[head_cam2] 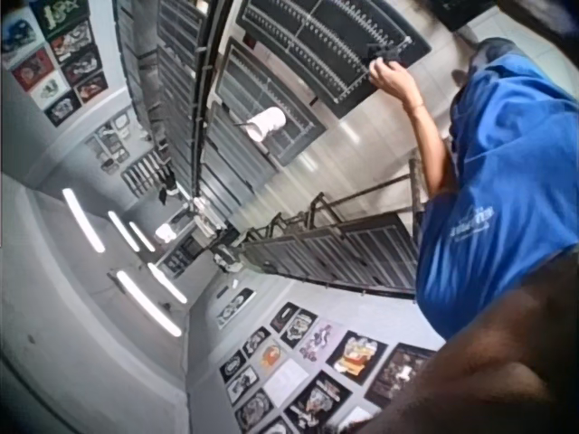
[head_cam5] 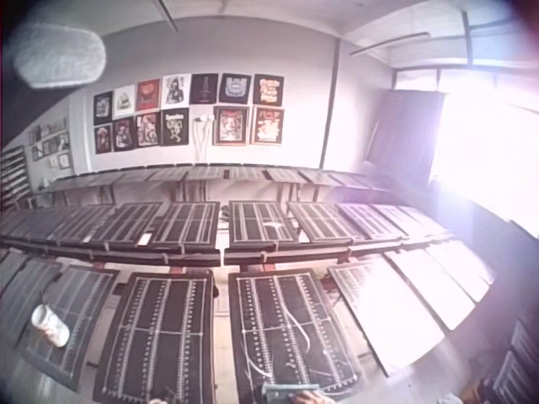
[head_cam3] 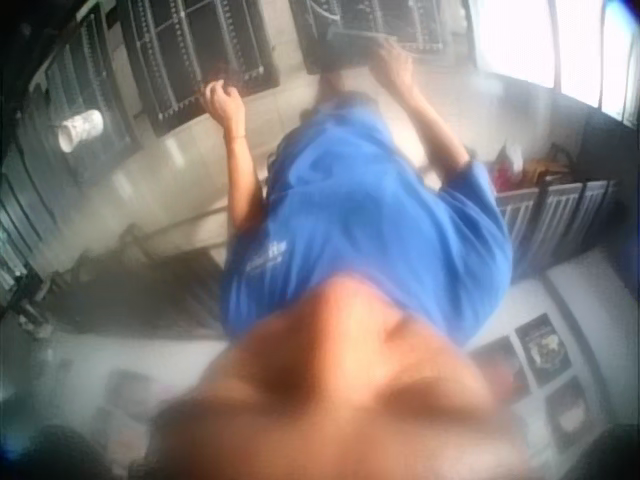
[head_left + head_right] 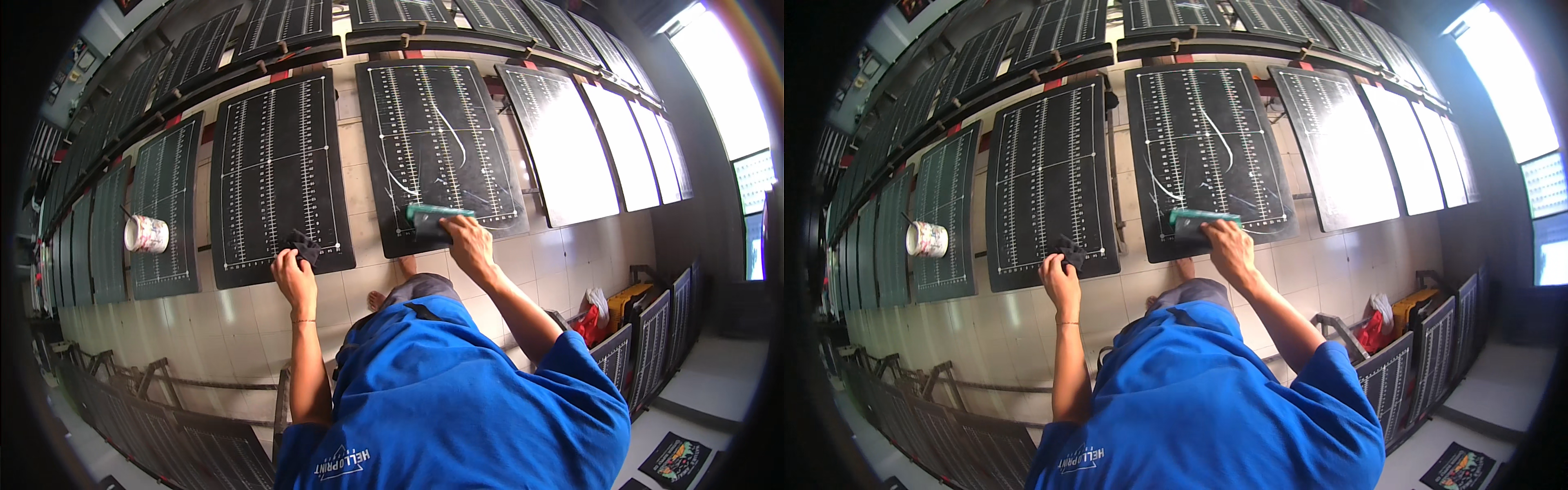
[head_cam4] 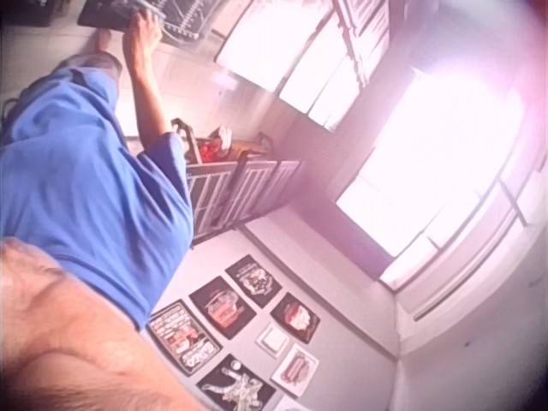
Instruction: The person scoops white ink from a bucket using a spatula and applies it to a screen printing frame. They then use a green squeegee to spread the ink evenly across the screen's surface, repeating the process on multiple frames.
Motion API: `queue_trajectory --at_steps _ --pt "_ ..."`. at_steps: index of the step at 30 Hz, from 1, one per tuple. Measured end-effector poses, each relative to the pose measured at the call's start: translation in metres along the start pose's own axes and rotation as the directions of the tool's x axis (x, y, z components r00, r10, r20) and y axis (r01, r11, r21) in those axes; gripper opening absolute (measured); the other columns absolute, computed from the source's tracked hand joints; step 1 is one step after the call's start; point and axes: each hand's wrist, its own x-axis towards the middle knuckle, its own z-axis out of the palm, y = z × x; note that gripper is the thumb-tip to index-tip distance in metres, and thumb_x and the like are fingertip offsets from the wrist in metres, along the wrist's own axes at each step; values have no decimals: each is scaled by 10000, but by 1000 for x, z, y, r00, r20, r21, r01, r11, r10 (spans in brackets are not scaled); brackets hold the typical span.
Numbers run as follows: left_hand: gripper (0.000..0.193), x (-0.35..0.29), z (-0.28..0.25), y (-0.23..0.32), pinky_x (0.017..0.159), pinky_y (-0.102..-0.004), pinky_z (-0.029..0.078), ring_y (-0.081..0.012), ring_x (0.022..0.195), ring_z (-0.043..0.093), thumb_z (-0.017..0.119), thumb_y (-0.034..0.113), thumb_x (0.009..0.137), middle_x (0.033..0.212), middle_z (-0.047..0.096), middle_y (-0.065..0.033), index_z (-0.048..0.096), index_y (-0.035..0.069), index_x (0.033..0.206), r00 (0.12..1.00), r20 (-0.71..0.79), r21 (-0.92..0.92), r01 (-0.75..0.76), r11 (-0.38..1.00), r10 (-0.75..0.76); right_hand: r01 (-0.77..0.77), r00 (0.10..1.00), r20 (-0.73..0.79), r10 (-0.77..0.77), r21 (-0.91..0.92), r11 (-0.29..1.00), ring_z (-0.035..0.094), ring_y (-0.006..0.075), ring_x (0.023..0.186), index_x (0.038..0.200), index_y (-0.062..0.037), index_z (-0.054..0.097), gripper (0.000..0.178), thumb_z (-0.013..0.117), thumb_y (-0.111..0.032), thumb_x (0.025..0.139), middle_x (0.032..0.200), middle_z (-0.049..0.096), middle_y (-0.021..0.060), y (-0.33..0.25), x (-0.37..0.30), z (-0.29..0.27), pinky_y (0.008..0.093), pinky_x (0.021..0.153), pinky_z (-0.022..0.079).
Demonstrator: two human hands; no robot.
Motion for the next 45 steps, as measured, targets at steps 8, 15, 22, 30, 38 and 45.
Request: queue_trajectory --at_steps 8,15,22,30,38,45 --pt "497 -18 -10 7 1071 -432 385 -345 1241 474 618 7 834 1322 559 -155 536 32 1324 999 37 -105 40 994 -37 99 995 -15 -99 3 995 621 211 1048 1116 -128 700 353 566 -38 802 1113 676 9 -1 -25 -18 360 884 510" --pt "369 -47 -20 23 991 -394 438 -300 1128 563 578 24 894 1203 615 -149 563 18 1263 987 -88 -129 120 984 -132 245 965 -94 -245 -15 970 610 207 1028 1173 -133 674 386 570 -65 808 1094 647 5 -3 23 30 354 814 505" --pt "193 -129 26 -47 703 -318 505 -163 772 624 587 60 911 939 681 -133 619 -9 1088 843 503 -516 469 717 -190 152 980 -108 -166 -126 980 648 249 992 1118 -178 700 356 568 -39 819 1040 672 57 20 211 17 384 831 537" --pt "472 -349 37 -198 629 -426 524 -297 645 675 467 316 927 637 638 -208 655 -50 698 192 654 103 936 338 -732 280 960 3 -280 23 960 630 261 955 1144 -150 685 417 569 9 776 1026 663 29 -12 81 31 395 784 539" --pt "469 -302 92 -181 735 -515 484 -437 834 652 573 395 869 846 669 -282 667 -63 842 590 562 236 557 796 -580 340 930 117 -348 83 937 639 241 1029 1171 -152 674 436 594 -22 763 1098 677 35 0 2 0 384 872 524" --pt "205 -213 60 -97 685 -428 502 -342 736 626 596 27 781 801 658 -181 682 56 964 747 471 -223 616 756 -470 141 976 -158 -151 -74 987 661 306 976 1078 -174 706 320 620 -50 795 1064 684 58 49 156 -7 429 824 531"
